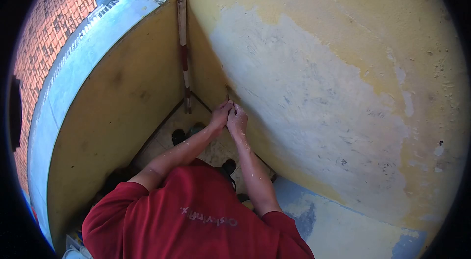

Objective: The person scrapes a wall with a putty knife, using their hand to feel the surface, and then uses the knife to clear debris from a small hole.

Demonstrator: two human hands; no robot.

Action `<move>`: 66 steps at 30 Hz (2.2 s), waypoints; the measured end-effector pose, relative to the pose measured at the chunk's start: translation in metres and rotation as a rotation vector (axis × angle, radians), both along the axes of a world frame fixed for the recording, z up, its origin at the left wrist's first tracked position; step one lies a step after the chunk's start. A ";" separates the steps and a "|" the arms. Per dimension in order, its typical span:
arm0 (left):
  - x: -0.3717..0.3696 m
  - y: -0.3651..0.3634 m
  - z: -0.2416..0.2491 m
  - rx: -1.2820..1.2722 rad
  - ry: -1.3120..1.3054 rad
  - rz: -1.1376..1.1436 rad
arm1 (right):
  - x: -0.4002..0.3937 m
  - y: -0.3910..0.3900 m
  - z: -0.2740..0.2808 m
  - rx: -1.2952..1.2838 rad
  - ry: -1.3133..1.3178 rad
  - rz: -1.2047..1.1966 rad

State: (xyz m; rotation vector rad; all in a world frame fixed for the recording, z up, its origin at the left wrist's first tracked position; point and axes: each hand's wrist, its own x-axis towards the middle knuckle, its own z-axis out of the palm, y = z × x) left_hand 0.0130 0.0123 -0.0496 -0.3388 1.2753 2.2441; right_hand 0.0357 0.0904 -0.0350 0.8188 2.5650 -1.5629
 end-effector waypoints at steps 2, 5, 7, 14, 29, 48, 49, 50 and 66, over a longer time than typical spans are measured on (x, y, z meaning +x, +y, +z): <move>-0.005 -0.002 0.004 -0.014 -0.036 0.126 | -0.007 -0.008 -0.003 0.096 0.131 0.049; 0.016 0.000 0.036 -0.099 0.093 -0.064 | 0.022 0.019 -0.019 -0.004 0.359 -0.002; 0.021 0.011 0.037 -0.044 0.129 -0.014 | 0.028 0.016 0.032 -0.052 0.224 -0.023; -0.018 -0.007 0.001 -0.006 -0.017 0.068 | -0.020 -0.013 -0.001 0.085 0.136 0.043; 0.004 0.000 0.029 -0.090 0.112 0.061 | 0.005 -0.006 0.030 -0.087 0.254 0.048; -0.033 -0.014 0.013 -0.259 0.129 0.096 | -0.032 -0.013 -0.006 -0.169 0.082 -0.066; -0.037 -0.021 -0.002 -0.274 0.118 0.061 | -0.040 -0.010 -0.040 -0.119 0.078 -0.017; -0.034 -0.026 -0.013 -0.290 0.124 0.038 | -0.041 -0.011 -0.057 -0.070 0.078 0.032; -0.012 0.090 0.033 -0.846 0.912 0.303 | 0.266 0.132 -0.045 -0.448 -0.295 -0.313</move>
